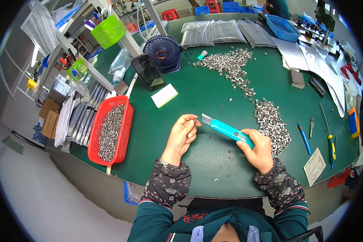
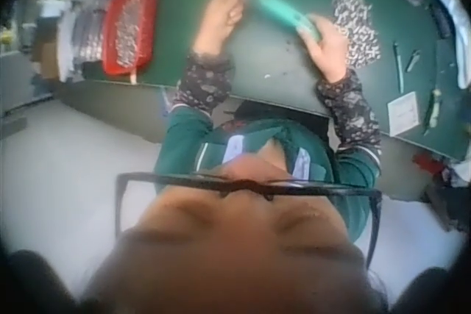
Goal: Scraping small metal components using a utility knife at an assembly workbench.
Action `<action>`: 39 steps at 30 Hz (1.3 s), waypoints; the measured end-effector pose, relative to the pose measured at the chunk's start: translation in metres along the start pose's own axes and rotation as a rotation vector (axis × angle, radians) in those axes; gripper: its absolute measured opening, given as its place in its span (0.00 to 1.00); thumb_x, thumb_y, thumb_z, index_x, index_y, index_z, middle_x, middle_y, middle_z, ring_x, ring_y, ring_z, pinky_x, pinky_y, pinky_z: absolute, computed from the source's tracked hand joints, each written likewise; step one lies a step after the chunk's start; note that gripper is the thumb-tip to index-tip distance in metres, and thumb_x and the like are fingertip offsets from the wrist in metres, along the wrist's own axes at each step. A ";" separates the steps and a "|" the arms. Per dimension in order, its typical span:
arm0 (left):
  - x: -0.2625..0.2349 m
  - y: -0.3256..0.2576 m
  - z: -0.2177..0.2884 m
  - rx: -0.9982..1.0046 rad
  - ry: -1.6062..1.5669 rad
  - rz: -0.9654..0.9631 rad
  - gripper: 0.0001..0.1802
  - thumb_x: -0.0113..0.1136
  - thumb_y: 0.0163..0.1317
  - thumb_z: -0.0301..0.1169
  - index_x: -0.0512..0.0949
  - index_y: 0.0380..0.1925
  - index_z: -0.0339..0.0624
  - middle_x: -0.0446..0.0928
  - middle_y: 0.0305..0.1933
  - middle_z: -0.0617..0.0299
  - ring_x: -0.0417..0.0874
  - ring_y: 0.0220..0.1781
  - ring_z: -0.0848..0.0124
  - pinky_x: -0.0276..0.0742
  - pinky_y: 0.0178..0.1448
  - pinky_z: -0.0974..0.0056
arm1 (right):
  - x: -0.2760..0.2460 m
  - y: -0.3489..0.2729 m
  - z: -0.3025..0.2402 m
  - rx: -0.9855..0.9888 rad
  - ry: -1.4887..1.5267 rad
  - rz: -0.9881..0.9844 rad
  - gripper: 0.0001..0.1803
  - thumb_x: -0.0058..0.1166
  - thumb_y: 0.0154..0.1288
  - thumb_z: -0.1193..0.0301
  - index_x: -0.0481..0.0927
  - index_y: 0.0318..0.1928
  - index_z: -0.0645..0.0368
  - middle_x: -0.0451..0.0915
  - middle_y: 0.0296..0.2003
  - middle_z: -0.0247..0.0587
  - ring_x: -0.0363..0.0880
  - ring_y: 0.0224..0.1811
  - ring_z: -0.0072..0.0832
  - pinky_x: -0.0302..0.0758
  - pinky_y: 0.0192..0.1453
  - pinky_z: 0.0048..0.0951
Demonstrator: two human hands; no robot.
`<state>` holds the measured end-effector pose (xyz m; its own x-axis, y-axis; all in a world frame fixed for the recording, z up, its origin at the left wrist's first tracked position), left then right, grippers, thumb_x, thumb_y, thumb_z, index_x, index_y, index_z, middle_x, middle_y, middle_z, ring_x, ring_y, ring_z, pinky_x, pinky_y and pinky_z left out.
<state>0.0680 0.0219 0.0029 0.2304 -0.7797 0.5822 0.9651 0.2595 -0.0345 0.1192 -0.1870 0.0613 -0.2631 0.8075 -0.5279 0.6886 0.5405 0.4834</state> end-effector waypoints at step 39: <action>-0.009 0.000 0.001 0.017 0.031 0.086 0.09 0.46 0.60 0.28 0.70 0.38 0.37 0.71 0.29 0.62 0.63 0.19 0.84 0.55 0.15 0.82 | 0.009 0.000 0.007 0.041 0.001 -0.084 0.13 0.55 0.49 0.67 0.74 0.34 0.61 0.74 0.25 0.44 0.74 0.24 0.38 0.69 0.26 0.31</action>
<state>0.0661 0.0296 -0.0013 0.3167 -0.7709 0.5526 0.9393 0.3361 -0.0693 0.1215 -0.1811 0.0517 -0.3217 0.7599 -0.5649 0.6913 0.5961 0.4083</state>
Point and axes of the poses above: each hand's wrist, its own y-axis towards the middle knuckle, its own x-axis out of the palm, z = x × y, the point moved 7 cm from there along y, towards the middle knuckle
